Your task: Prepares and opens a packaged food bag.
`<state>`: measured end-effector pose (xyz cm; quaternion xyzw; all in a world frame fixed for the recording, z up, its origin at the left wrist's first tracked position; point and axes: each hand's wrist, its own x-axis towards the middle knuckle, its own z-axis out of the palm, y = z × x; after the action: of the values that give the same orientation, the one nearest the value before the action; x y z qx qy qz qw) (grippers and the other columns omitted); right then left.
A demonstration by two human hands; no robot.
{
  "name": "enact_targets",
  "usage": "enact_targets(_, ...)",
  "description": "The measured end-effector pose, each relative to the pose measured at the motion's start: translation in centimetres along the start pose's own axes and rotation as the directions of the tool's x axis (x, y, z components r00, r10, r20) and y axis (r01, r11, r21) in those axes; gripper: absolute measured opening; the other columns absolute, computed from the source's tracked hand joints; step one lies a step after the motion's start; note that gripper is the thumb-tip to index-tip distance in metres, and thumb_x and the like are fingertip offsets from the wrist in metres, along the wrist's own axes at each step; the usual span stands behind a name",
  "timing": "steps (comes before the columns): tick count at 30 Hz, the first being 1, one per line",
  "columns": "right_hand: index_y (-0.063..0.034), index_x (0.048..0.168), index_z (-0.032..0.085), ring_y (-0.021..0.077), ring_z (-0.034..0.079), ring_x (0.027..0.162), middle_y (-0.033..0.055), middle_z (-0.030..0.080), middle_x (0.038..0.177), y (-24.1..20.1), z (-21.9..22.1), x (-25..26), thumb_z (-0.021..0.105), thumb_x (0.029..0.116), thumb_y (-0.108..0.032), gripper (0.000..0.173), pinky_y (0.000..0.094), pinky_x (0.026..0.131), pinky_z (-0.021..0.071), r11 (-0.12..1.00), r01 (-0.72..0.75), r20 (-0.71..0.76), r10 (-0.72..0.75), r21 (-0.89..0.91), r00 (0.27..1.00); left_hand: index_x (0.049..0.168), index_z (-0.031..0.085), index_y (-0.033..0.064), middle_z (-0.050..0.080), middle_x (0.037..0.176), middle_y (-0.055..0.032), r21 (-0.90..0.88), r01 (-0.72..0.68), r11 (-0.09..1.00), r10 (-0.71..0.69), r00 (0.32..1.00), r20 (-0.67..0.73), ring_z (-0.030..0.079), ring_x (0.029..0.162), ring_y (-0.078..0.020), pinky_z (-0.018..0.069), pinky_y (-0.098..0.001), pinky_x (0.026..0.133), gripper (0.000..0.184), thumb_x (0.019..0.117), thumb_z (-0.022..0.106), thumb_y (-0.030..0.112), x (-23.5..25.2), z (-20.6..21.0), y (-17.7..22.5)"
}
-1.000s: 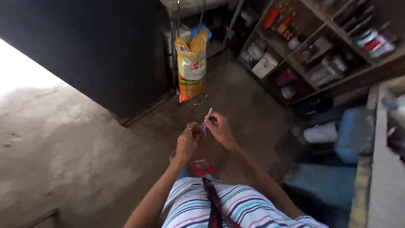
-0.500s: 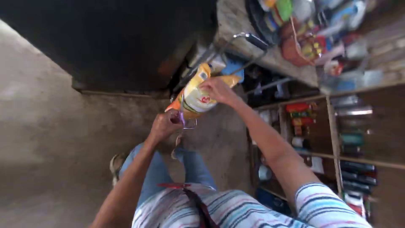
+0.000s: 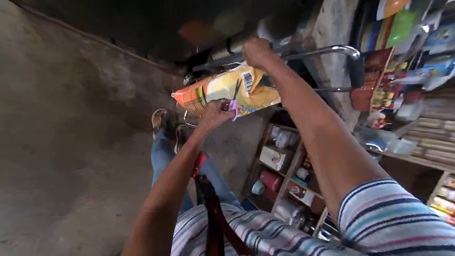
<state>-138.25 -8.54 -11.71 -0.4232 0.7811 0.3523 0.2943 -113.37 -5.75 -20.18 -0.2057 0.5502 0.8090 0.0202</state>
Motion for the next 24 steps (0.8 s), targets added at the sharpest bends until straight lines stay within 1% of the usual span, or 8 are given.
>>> enact_targets(1,0.0034,0.118,0.068,0.0475,0.058,0.124,0.0288,0.063,0.127,0.6,-0.3,0.6,0.056,0.101,-0.013,0.026,0.0685,0.1,0.0445,0.997,0.007,-0.001,-0.007,0.082,1.0,0.123,0.069,0.0038,0.074,0.098,-0.0103,0.014,0.003,1.0,-0.003,1.0,0.031,0.071,0.085,-0.0183,0.0592,-0.0432,0.083,0.038,0.0895,0.076,0.02,1.0,0.1,0.0)
enact_targets(4,0.0019,0.118,0.068,0.0383,0.064,0.113,0.0237,0.067,0.119,2.7,-0.9,2.0,0.064,0.0988,-0.013,0.025,0.0588,0.102,0.0483,0.914,-0.004,-0.025,0.015,0.405,1.0,0.125,0.069,0.0053,0.074,0.102,-0.0112,0.013,0.015,1.0,-0.016,0.998,0.054,0.072,0.089,-0.0217,0.0589,-0.0479,0.085,0.041,0.0878,0.078,0.021,4.2,0.9,-0.1)
enact_targets(7,-0.0025,0.119,0.068,0.0246,0.067,0.099,0.0156,0.07,0.113,3.1,-1.1,2.3,0.064,0.0991,-0.016,0.025,0.0455,0.093,0.0531,0.83,-0.078,-0.023,0.109,0.552,0.994,0.125,0.066,0.0048,0.072,0.1,-0.0119,-0.048,0.055,0.997,-0.052,0.996,0.069,0.069,0.089,-0.0246,0.0551,-0.0521,0.085,0.043,0.0879,0.077,0.023,7.1,1.5,0.0)
enact_targets(10,-0.0038,0.12,0.069,0.0203,0.067,0.098,0.0126,0.071,0.112,2.8,-1.0,2.7,0.063,0.0997,-0.018,0.026,0.0418,0.092,0.0536,0.802,-0.096,-0.025,0.137,0.59,0.99,0.124,0.067,0.0091,0.072,0.098,-0.01,-0.026,0.137,0.99,-0.136,0.991,0.014,0.068,0.091,-0.0269,0.0525,-0.0566,0.085,0.049,0.0865,0.076,0.039,9.2,1.5,0.3)
enact_targets(12,-0.0045,0.121,0.068,0.0209,0.067,0.1,0.0127,0.07,0.114,2.9,-0.8,2.8,0.063,0.1004,-0.02,0.026,0.0425,0.094,0.0529,0.811,-0.087,-0.025,0.124,0.579,0.992,0.121,0.07,0.0095,0.072,0.098,-0.0109,0.018,0.152,0.988,-0.151,0.988,-0.044,0.068,0.093,-0.0291,0.0518,-0.0593,0.085,0.047,0.0868,0.074,0.042,10.1,1.4,0.5)
enact_targets(16,-0.0044,0.117,0.07,0.0208,0.067,0.102,0.0127,0.07,0.112,2.8,-0.7,2.9,0.064,0.0996,-0.019,0.023,0.0424,0.095,0.0524,0.822,-0.042,-0.062,0.093,0.568,0.994,0.115,0.073,0.0072,0.073,0.094,-0.0106,0.036,0.114,0.993,-0.111,0.992,-0.065,0.069,0.088,-0.0265,0.0531,-0.0557,0.084,0.04,0.0855,0.077,0.033,11.2,0.7,0.3)
enact_targets(21,-0.0058,0.117,0.07,0.0202,0.066,0.104,0.0117,0.071,0.113,2.7,-0.7,3.1,0.066,0.0988,-0.02,0.023,0.0418,0.097,0.051,0.814,-0.068,-0.059,0.124,0.577,0.991,0.11,0.073,0.006,0.074,0.094,-0.0089,-0.031,0.102,0.994,-0.102,0.995,-0.011,0.069,0.085,-0.0214,0.0554,-0.0501,0.083,0.033,0.0853,0.078,0.027,11.0,-0.7,0.6)
enact_targets(24,-0.0078,0.117,0.071,0.0199,0.066,0.109,0.0105,0.071,0.115,2.5,-0.9,3.1,0.066,0.0994,-0.022,0.023,0.0427,0.101,0.0495,0.816,-0.076,-0.039,0.12,0.573,0.992,0.106,0.075,0.0071,0.074,0.093,-0.0096,0.034,0.131,0.991,-0.131,0.991,0.009,0.069,0.086,-0.0242,0.0545,-0.0534,0.083,0.031,0.085,0.077,0.03,11.9,-1.6,0.7)
